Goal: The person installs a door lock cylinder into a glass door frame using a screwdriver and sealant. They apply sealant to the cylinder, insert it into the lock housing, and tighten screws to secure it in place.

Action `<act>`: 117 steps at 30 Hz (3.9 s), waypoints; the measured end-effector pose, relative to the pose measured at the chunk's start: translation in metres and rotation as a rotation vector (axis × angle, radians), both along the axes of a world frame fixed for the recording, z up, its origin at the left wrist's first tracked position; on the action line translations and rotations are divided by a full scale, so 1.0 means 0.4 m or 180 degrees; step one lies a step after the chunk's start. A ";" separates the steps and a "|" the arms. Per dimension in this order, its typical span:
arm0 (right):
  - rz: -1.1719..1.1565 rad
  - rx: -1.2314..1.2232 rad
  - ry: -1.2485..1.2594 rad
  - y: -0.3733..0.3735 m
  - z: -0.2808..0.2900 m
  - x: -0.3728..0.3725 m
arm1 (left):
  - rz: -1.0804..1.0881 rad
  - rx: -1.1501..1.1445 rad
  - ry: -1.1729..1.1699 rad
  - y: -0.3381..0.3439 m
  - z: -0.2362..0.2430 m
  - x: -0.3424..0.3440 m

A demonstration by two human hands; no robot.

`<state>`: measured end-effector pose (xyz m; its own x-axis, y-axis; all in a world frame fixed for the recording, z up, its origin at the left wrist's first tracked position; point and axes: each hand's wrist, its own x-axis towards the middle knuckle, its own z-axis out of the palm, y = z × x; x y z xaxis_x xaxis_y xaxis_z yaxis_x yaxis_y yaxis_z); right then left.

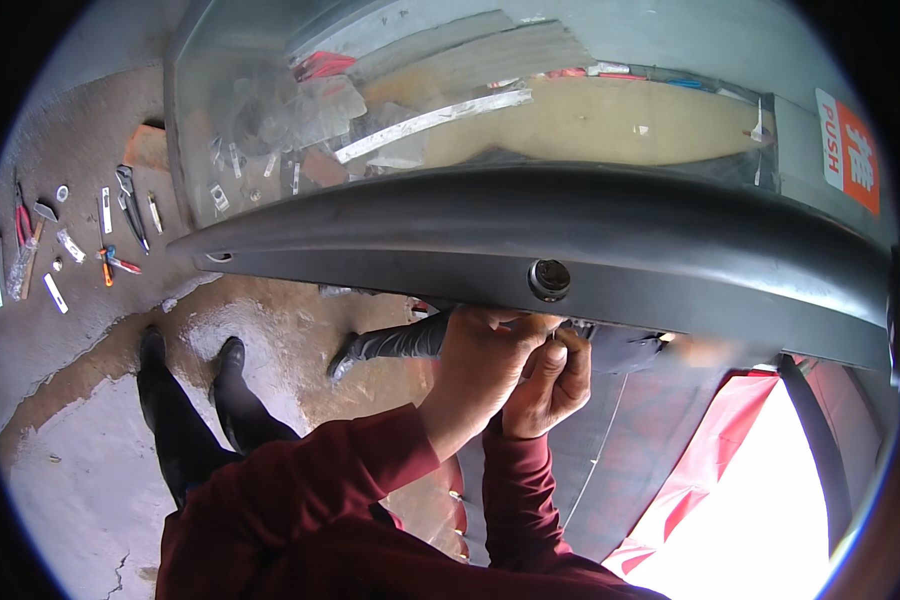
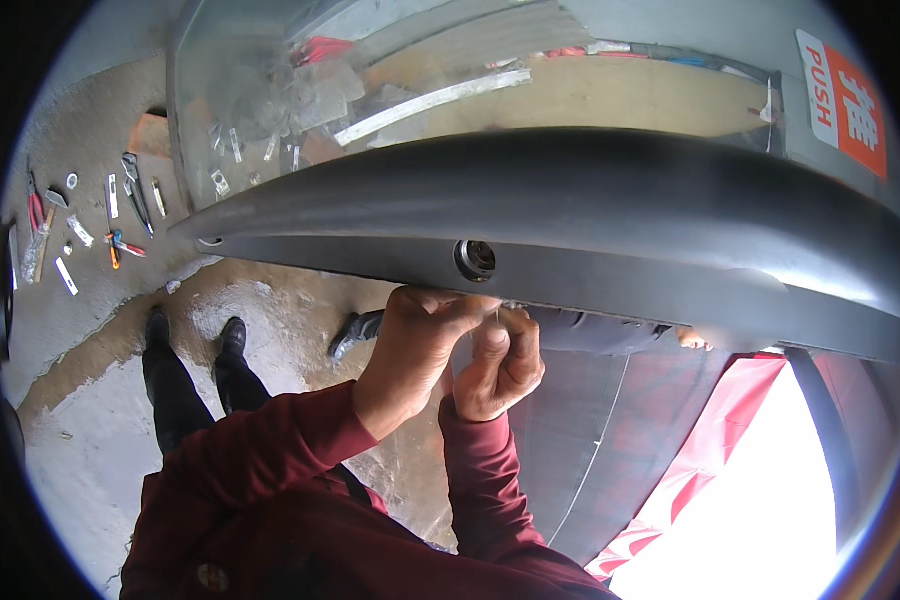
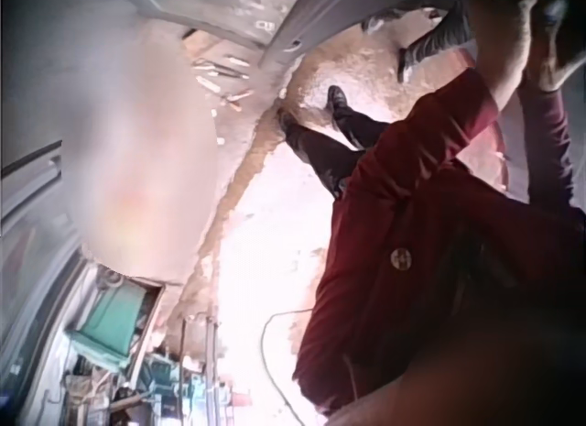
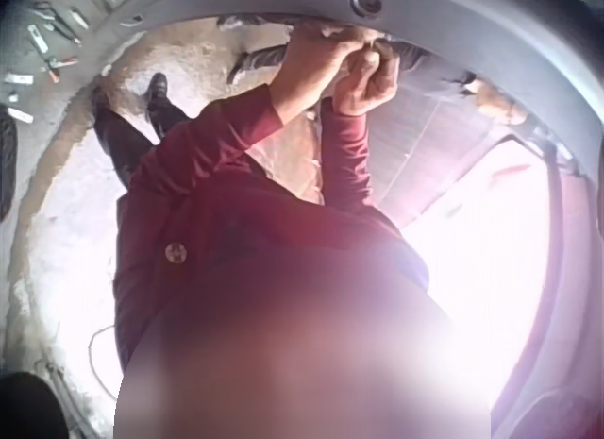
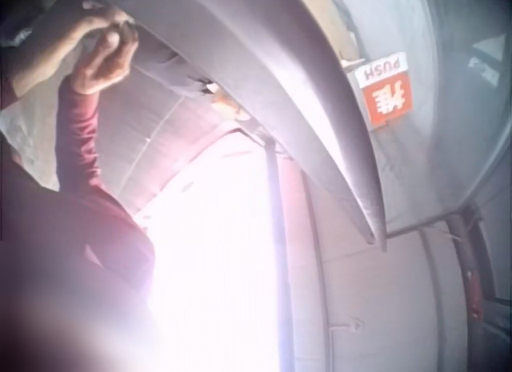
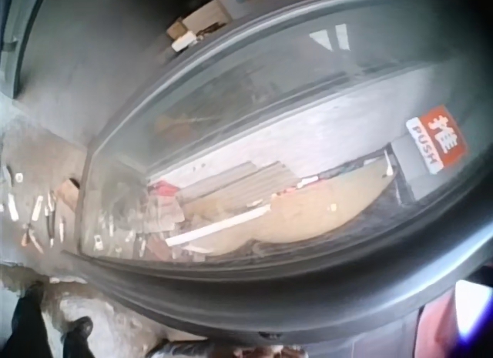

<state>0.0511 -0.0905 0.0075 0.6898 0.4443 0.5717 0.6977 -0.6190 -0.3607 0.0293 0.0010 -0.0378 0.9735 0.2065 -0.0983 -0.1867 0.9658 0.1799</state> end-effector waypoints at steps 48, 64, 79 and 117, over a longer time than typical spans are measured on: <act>0.1718 0.1452 0.3880 -0.324 -0.241 -0.315 | -0.0869 0.4221 0.2114 -0.114 -0.086 -0.525; 0.1992 0.0418 0.4322 0.199 -0.353 -0.703 | -0.0022 0.4118 0.2475 0.333 -0.220 -1.003; 0.0143 -0.0347 0.5527 0.363 -0.587 -0.845 | -0.0660 0.3147 0.3248 0.567 -0.620 -1.136; -0.1842 0.1027 0.6089 0.231 -1.169 -0.696 | 0.0284 0.3096 0.3660 0.834 -1.809 -0.694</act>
<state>-0.2271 0.0018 -0.4602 0.3813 0.0441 -0.9234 -0.8562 -0.3598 -0.3707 -0.2484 0.3347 -0.7612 0.4447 0.6904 -0.5705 0.4470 0.3809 0.8094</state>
